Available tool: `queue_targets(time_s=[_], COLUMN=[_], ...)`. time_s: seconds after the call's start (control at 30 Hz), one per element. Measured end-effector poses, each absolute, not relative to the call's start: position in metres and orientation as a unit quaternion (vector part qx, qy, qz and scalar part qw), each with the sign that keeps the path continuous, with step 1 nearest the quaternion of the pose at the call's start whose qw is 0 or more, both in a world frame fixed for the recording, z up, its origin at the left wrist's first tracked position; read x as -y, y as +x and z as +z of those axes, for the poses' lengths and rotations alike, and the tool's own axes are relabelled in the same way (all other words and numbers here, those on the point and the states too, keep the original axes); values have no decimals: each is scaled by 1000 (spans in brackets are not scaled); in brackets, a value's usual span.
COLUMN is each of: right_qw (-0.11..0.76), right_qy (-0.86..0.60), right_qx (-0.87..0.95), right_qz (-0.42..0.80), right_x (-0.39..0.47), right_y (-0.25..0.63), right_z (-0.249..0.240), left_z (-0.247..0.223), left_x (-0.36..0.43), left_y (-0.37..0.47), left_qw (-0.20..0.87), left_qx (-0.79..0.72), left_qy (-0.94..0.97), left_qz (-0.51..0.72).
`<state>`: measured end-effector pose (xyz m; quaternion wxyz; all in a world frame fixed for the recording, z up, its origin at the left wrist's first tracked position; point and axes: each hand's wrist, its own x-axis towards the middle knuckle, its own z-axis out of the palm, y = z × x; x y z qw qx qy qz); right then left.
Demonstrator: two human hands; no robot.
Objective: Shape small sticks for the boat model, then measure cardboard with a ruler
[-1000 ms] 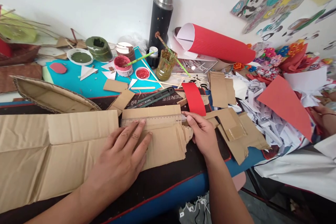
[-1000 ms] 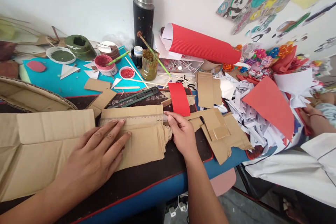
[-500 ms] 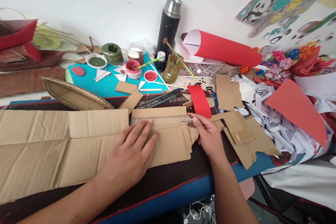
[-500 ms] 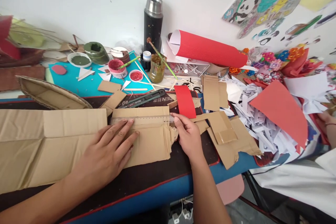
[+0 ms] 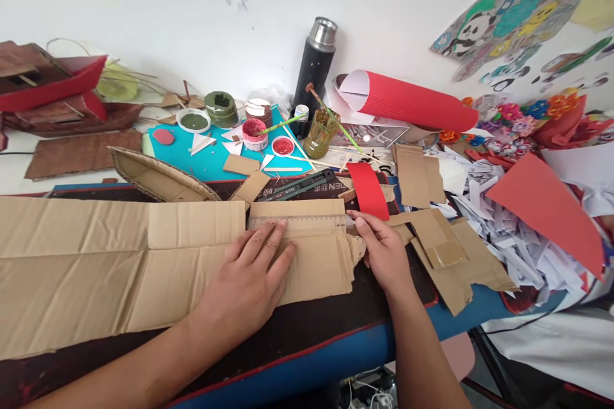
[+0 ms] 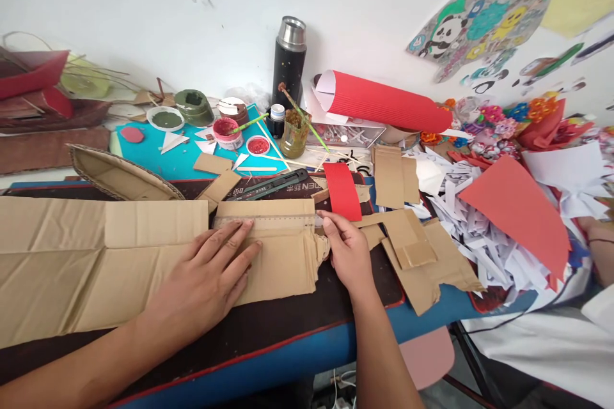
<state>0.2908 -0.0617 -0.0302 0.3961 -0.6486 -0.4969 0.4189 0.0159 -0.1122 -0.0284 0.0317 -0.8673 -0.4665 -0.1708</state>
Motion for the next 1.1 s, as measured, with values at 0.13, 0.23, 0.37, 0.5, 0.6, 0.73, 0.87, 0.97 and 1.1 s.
queue_targets(time_s=[0.13, 0.23, 0.37, 0.5, 0.6, 0.73, 0.87, 0.97, 1.1], right_qw=[399, 403, 396, 400, 401, 396, 400, 399, 400], right_qy=[-651, -651, -656, -653, -650, -660, -661, -661, -663], right_qx=[497, 494, 495, 501, 500, 503, 510, 513, 506], right_qz=[411, 412, 409, 404, 407, 392, 378, 376, 379], right_x=[62, 62, 63, 63, 62, 62, 61, 61, 62], right_y=[291, 290, 290, 290, 290, 291, 293, 294, 293], right_z=[-29, -28, -26, -26, -27, -27, -27, -27, -26], left_z=[-29, -29, -29, -30, -31, -32, -32, -30, -29], left_x=[112, 112, 113, 113, 113, 114, 114, 115, 114], left_y=[16, 16, 16, 16, 17, 17, 17, 17, 18], left_qw=[37, 38, 34, 33, 37, 38, 47, 45, 39], left_qx=[463, 465, 468, 471, 473, 472, 473, 472, 473], left_qy=[-868, -867, -866, -865, -863, -864, -866, -868, -870], left_qz=[-174, -174, -171, -170, -174, -171, -156, -145, -134])
